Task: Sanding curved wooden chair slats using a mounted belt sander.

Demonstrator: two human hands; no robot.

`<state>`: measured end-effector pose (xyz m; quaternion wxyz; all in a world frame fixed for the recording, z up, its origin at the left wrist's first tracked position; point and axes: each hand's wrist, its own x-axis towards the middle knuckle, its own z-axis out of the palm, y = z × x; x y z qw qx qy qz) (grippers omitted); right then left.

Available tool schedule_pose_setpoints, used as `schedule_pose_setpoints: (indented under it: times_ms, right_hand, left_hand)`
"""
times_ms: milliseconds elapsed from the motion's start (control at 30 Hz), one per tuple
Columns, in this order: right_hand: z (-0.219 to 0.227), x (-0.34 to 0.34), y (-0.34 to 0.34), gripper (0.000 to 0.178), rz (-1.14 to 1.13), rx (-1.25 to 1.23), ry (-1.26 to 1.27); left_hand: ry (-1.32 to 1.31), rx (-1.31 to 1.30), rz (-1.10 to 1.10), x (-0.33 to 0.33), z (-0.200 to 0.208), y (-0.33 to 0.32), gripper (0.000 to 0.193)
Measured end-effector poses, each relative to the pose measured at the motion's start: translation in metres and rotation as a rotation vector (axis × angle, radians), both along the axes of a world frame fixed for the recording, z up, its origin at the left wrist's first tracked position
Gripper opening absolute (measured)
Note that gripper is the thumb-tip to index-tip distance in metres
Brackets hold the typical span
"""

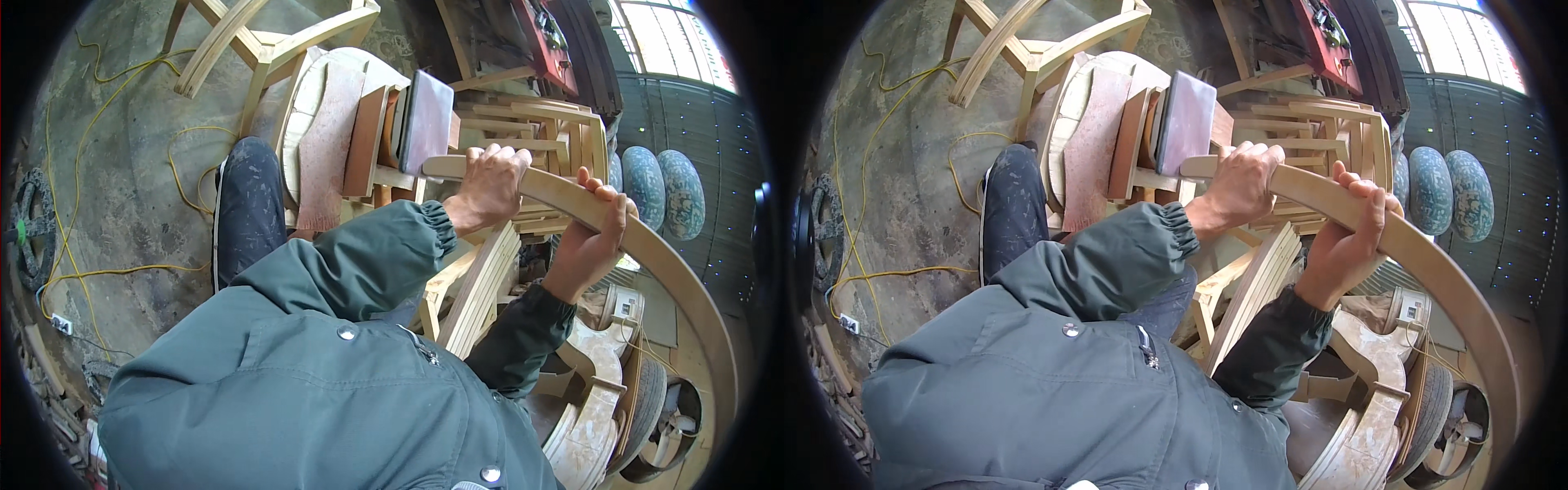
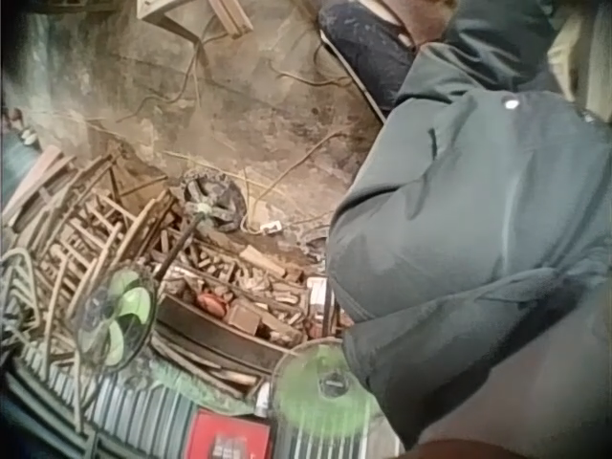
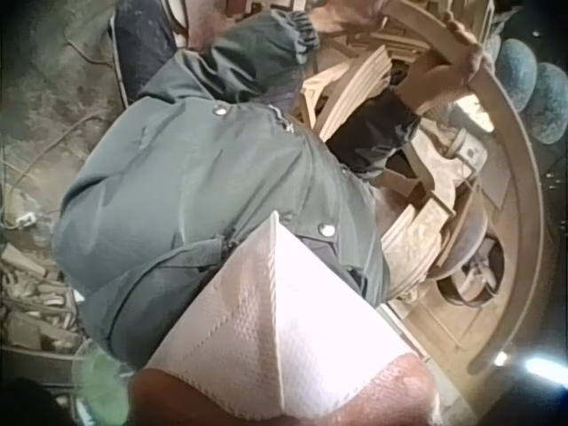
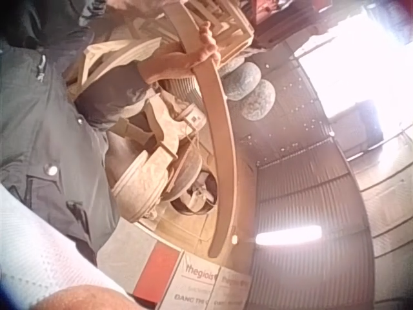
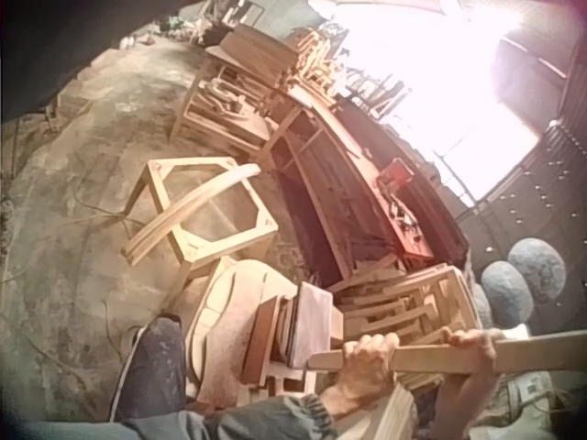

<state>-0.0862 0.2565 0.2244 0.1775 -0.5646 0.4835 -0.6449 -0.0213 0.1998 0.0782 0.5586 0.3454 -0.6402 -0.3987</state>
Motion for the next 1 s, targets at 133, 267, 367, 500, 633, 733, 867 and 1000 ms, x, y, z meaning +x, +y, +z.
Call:
schedule_pose_setpoints:
  times_ms: [133,267,367,500,633,733,867,1000]
  right_hand:
    - [-0.003,0.023,0.02,0.011,-0.114,0.116,0.085]
    - [-0.012,0.027,0.031,0.019,-0.138,0.156,0.135]
    - [-0.04,0.016,0.03,0.022,-0.111,0.075,0.125]
    - [-0.082,0.0,0.024,0.022,-0.051,-0.054,0.216]
    - [-0.119,0.002,0.022,0.025,-0.083,-0.095,0.275]
    - [-0.114,0.001,0.021,0.025,-0.145,-0.076,0.216]
    - [-0.045,0.011,0.002,0.022,-0.17,-0.015,0.302]
    - [-0.009,0.026,-0.049,0.027,-0.204,0.029,0.283]
  left_hand:
    - [-0.025,-0.024,-0.019,0.014,-0.008,-0.01,0.026]
    - [0.034,-0.164,0.068,0.015,-0.015,-0.022,0.023]
    - [0.034,-0.271,0.104,0.015,-0.028,-0.04,0.019]
    - [0.057,-0.396,0.109,0.013,-0.043,-0.065,0.019]
    - [0.077,-0.523,0.115,0.007,-0.06,-0.088,0.02]
    - [0.072,-0.524,0.093,0.005,-0.056,-0.085,0.019]
    - [0.093,-0.247,0.078,0.001,-0.029,-0.06,0.019]
    - [0.115,0.004,0.13,-0.004,-0.007,-0.058,0.023]
